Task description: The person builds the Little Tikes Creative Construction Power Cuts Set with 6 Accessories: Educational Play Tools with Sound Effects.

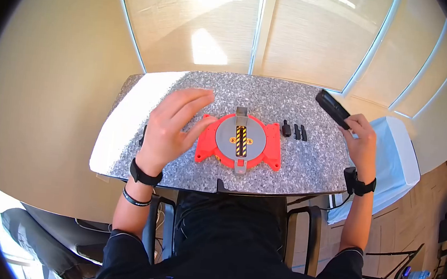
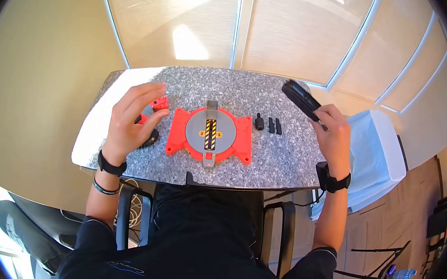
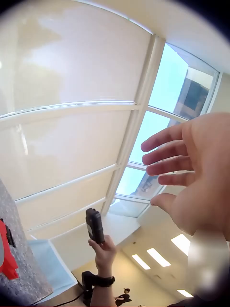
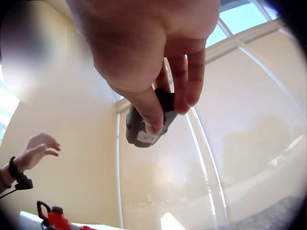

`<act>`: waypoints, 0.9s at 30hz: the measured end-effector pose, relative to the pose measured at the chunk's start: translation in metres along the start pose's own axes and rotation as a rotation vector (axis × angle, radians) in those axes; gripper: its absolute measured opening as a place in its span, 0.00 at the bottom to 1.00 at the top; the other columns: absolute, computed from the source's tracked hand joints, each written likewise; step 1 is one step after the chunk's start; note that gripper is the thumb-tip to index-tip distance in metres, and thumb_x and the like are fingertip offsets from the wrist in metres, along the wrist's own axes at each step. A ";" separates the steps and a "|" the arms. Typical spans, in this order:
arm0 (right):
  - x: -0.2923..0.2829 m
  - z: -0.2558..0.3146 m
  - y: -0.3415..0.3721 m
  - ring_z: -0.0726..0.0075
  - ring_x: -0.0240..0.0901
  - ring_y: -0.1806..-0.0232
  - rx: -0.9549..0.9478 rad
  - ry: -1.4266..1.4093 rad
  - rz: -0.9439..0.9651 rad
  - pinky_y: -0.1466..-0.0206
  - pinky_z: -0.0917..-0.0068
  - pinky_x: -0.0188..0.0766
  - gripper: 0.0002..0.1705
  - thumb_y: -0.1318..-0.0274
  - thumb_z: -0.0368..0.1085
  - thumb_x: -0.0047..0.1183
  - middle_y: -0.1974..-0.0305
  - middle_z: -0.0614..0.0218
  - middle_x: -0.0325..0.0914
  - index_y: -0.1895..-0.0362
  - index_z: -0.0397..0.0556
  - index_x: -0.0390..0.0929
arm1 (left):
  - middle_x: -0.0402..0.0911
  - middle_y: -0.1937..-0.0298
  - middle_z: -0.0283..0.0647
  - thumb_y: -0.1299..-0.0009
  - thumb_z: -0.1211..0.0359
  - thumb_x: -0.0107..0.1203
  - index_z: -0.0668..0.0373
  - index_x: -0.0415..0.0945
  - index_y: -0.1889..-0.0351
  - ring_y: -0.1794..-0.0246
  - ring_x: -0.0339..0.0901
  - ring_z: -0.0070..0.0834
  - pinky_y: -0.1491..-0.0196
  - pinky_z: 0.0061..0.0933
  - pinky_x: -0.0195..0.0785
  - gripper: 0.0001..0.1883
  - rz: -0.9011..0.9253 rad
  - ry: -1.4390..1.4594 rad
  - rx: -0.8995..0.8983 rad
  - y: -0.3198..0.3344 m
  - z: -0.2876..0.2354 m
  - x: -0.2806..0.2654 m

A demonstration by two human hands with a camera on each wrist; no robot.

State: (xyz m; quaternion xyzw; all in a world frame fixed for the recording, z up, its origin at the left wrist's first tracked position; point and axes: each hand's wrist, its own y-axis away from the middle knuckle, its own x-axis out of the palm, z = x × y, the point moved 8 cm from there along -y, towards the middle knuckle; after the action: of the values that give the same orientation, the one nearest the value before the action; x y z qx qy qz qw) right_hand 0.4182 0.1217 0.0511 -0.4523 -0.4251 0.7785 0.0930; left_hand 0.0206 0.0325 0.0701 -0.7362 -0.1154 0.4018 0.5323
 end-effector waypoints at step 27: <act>0.058 -0.154 0.147 0.44 0.81 0.57 0.294 0.349 0.430 0.54 0.52 0.78 0.12 0.60 0.30 0.73 0.61 0.57 0.79 0.66 0.44 0.88 | 0.86 0.55 0.43 0.33 0.70 0.68 0.62 0.83 0.57 0.54 0.84 0.44 0.50 0.42 0.79 0.09 0.293 0.026 -0.212 0.084 0.037 0.073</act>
State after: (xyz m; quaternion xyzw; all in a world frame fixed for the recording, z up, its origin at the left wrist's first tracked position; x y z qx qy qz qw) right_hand 0.5407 0.1498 -0.1300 -0.6404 -0.1802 0.7441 0.0621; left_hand 0.0198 0.0674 -0.0414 -0.8022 -0.0419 0.4510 0.3890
